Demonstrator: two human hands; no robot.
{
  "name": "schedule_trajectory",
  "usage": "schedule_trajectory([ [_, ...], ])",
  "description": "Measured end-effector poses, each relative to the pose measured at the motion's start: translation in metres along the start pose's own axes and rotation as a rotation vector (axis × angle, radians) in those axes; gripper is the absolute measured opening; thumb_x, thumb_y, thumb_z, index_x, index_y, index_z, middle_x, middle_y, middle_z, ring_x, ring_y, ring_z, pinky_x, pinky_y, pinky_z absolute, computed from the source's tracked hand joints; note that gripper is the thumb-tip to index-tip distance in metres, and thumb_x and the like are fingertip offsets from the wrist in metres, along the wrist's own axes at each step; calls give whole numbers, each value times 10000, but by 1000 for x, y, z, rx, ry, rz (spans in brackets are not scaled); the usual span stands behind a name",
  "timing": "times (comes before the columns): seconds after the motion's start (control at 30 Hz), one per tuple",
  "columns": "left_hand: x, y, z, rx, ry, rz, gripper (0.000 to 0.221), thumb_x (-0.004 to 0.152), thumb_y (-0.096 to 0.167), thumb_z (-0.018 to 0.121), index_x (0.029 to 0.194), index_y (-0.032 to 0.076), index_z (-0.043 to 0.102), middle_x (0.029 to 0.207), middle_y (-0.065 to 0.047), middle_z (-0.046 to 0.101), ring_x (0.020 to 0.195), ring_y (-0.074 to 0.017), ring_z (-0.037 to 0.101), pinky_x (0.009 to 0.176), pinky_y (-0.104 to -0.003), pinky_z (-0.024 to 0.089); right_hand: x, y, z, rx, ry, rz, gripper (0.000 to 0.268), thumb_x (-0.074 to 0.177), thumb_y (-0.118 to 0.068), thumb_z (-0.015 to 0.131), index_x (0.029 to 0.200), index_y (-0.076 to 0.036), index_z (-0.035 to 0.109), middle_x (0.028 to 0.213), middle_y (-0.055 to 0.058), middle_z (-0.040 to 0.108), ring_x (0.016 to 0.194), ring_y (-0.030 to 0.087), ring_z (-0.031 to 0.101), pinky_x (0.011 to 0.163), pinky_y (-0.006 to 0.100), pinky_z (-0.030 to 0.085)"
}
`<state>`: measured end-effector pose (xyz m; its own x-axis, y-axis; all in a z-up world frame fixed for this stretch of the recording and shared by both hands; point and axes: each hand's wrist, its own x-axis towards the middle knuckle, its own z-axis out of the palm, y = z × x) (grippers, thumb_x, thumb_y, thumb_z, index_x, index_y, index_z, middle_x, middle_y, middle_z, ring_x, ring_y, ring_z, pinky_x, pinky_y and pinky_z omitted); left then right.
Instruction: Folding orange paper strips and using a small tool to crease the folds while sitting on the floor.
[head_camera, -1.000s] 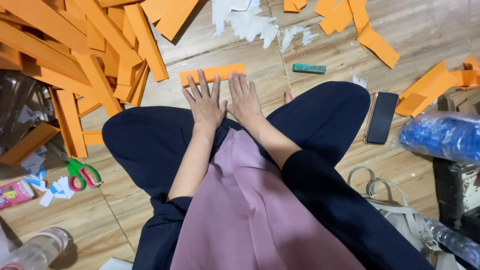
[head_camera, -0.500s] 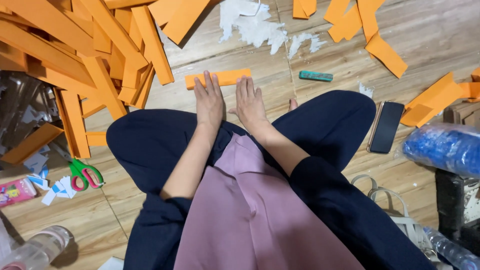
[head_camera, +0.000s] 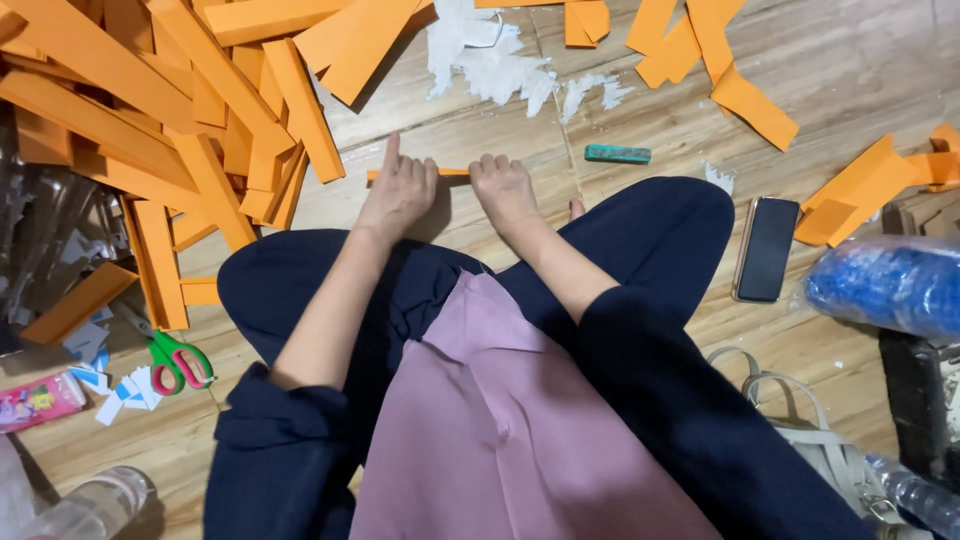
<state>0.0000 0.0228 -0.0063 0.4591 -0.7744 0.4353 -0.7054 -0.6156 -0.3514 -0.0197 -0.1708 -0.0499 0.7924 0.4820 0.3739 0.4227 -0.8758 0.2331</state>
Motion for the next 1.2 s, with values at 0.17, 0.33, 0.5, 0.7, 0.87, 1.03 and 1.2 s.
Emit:
schedule_trajectory([
  [0.17, 33, -29, -59, 301, -280, -183, 556, 892, 83, 338, 1441, 148, 280, 1492, -126, 176, 1376, -328, 113, 1070, -630, 42, 18, 1, -50, 952, -543, 715, 208, 708, -109, 672, 557, -122, 530, 515, 0, 482, 564, 126, 513, 553, 303, 361],
  [0.33, 38, -4, -20, -293, -488, -399, 656, 828, 309, 522, 1420, 154, 284, 1491, -126, 120, 1361, -339, 45, 1024, -644, 57, 31, -12, -52, 1513, -768, 1386, 70, 821, -33, 589, 810, 33, 605, 558, 194, 592, 418, 175, 575, 367, 252, 501],
  [0.5, 35, 5, 6, -373, -711, -477, 759, 824, 527, 447, 1434, 219, 116, 1493, -16, 40, 1357, -300, 17, 1001, -660, 77, 44, -8, -67, 1477, -885, 1469, 84, 829, -36, 594, 782, 31, 578, 561, 207, 577, 465, 187, 612, 354, 274, 489],
  [0.7, 44, 0, 16, -354, -685, -437, 818, 756, 563, 518, 1419, 196, 210, 1490, -5, 53, 1348, -295, -3, 969, -691, 111, 71, 15, -88, 897, -1234, 933, 352, 876, -329, 551, 593, -121, 556, 485, -11, 602, 435, 84, 551, 623, 256, 449],
  [0.87, 57, -14, -5, -427, -875, -419, 902, 758, 629, 487, 1432, 196, 73, 1484, 17, -29, 1346, -281, -30, 963, -689, 144, 14, 84, -14, -40, -871, 249, 173, 768, -62, 534, 893, -130, 631, 838, 89, 634, 784, 259, 614, 570, 353, 493],
  [1.03, 66, -19, -17, -470, -979, -423, 1169, 604, 714, 583, 1426, 146, -25, 1487, 10, -79, 1343, -283, -89, 974, -685, 110, -7, 153, -15, -214, -1024, 213, 132, 761, -133, 585, 887, -150, 623, 818, 13, 638, 728, 194, 626, 556, 302, 459],
  [1.2, 77, -17, -23, -407, -1072, -484, 1186, 579, 726, 585, 1427, 210, -64, 1474, -25, -144, 1339, -349, -90, 961, -709, 86, 36, 115, -54, 252, -899, 291, 116, 718, -91, 594, 833, -75, 579, 800, 148, 626, 757, 338, 607, 600, 437, 484],
])
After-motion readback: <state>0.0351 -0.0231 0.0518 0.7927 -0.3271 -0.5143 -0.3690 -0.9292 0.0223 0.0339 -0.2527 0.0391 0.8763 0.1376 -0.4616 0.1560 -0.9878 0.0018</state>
